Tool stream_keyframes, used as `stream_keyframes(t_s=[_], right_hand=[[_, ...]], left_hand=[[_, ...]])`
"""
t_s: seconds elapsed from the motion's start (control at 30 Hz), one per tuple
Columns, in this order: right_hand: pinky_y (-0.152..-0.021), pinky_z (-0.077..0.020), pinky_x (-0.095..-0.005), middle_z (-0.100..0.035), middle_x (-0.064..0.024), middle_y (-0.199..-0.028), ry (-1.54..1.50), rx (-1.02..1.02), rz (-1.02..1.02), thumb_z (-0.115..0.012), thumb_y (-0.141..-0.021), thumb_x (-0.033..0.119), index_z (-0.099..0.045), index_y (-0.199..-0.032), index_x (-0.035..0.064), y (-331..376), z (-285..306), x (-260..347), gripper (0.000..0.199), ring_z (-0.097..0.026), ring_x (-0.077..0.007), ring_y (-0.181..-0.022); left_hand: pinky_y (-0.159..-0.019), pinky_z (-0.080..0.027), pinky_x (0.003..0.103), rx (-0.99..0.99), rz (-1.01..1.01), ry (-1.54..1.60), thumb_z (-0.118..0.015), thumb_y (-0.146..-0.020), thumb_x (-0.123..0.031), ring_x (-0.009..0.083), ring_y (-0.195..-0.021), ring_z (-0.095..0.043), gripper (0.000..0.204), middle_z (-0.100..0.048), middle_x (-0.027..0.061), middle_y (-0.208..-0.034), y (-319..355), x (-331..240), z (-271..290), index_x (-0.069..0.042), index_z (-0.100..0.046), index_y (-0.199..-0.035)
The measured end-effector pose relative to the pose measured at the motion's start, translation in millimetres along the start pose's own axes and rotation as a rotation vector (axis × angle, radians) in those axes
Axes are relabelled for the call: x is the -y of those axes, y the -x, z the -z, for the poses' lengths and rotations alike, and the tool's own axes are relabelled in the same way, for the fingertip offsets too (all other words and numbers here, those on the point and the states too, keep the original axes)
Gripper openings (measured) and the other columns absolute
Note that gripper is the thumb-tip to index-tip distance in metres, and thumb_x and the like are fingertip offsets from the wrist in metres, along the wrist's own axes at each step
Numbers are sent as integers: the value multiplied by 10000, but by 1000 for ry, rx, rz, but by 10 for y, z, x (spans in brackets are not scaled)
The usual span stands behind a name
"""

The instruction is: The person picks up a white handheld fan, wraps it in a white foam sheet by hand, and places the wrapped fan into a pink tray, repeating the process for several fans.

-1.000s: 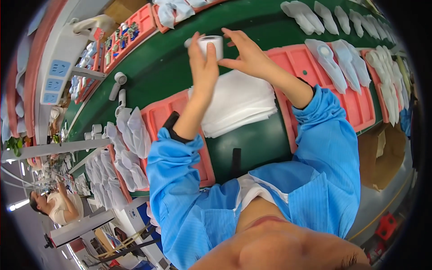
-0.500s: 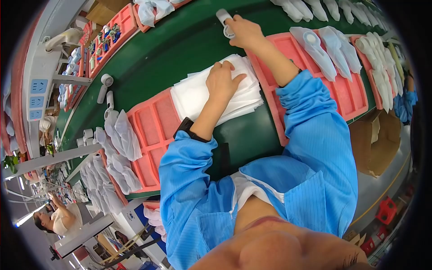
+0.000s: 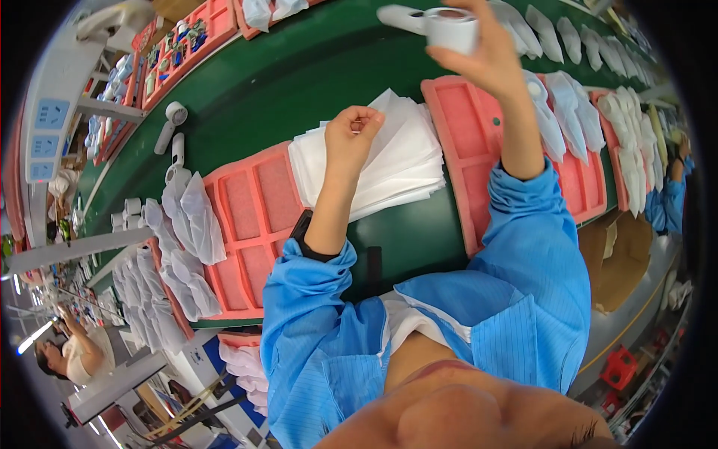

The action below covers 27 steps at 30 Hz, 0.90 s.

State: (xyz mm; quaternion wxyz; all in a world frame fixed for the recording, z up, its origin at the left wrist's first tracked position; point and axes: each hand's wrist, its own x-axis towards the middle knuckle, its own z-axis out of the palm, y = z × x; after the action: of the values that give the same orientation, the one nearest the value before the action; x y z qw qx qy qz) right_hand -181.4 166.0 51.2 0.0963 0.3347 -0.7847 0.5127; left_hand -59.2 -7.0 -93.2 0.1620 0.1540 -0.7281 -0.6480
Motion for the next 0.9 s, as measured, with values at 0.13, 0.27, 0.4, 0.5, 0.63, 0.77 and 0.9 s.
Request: stream_keyframes(t_s=[0.13,0.27,0.4,0.5,0.63,0.77,0.9], right_hand=[[-784,-470,-287,-609,-98,-979,-104,126,206,-726,-636,232,-534,-1105,38,123,333,-11,543,-600,-195,-877],[-784,-491,-305,-624,-117,-1018,-320,372,244,-694,-608,193,-533,-1162,66,231,286,153,590,-617,-231,-909],[-777,-491,-302,-621,-115,-978,-289,464,282,-668,-566,96,-553,-1147,61,264,117,216,593,-611,-245,-892],[-787,-485,-293,-614,-112,-989,-281,507,381,-663,-552,69,-576,-1127,38,218,-246,144,582,-607,-233,-903],[-803,-483,-294,-605,-116,-1029,-189,456,519,-685,-525,48,-610,-1103,10,253,-521,95,584,-605,-228,-938],[-807,-483,-304,-603,-124,-1025,-156,347,514,-693,-498,10,-628,-1099,13,269,-545,109,604,-601,-258,-940],[-806,-474,-311,-589,-126,-1030,-198,361,526,-707,-499,-16,-622,-1140,15,281,-493,175,648,-590,-268,-937]], left_hand=[[-593,-407,211,-37,65,258,-684,-839,-112,59,-619,-493,97,-605,-3,-772,168,-470,268,-26,-650,-870],[-598,-398,204,-55,60,332,-668,-862,-120,47,-633,-480,104,-592,-12,-772,268,-641,401,-22,-635,-874],[-625,-402,207,-40,11,421,-641,-882,-110,59,-672,-494,96,-593,-1,-780,341,-792,397,-20,-615,-906],[-650,-407,207,-122,-102,485,-620,-896,-103,69,-702,-506,99,-594,6,-793,390,-816,448,-18,-597,-941],[-679,-413,208,-249,-148,682,-596,-911,-93,85,-737,-522,114,-594,17,-827,356,-853,424,-11,-571,-988],[-695,-417,203,-275,-236,791,-618,-901,-94,93,-767,-532,172,-595,23,-860,327,-858,559,2,-547,-1024],[-687,-417,209,-320,-266,420,-660,-863,-66,101,-766,-535,144,-601,27,-858,321,-768,567,1,-601,-975]])
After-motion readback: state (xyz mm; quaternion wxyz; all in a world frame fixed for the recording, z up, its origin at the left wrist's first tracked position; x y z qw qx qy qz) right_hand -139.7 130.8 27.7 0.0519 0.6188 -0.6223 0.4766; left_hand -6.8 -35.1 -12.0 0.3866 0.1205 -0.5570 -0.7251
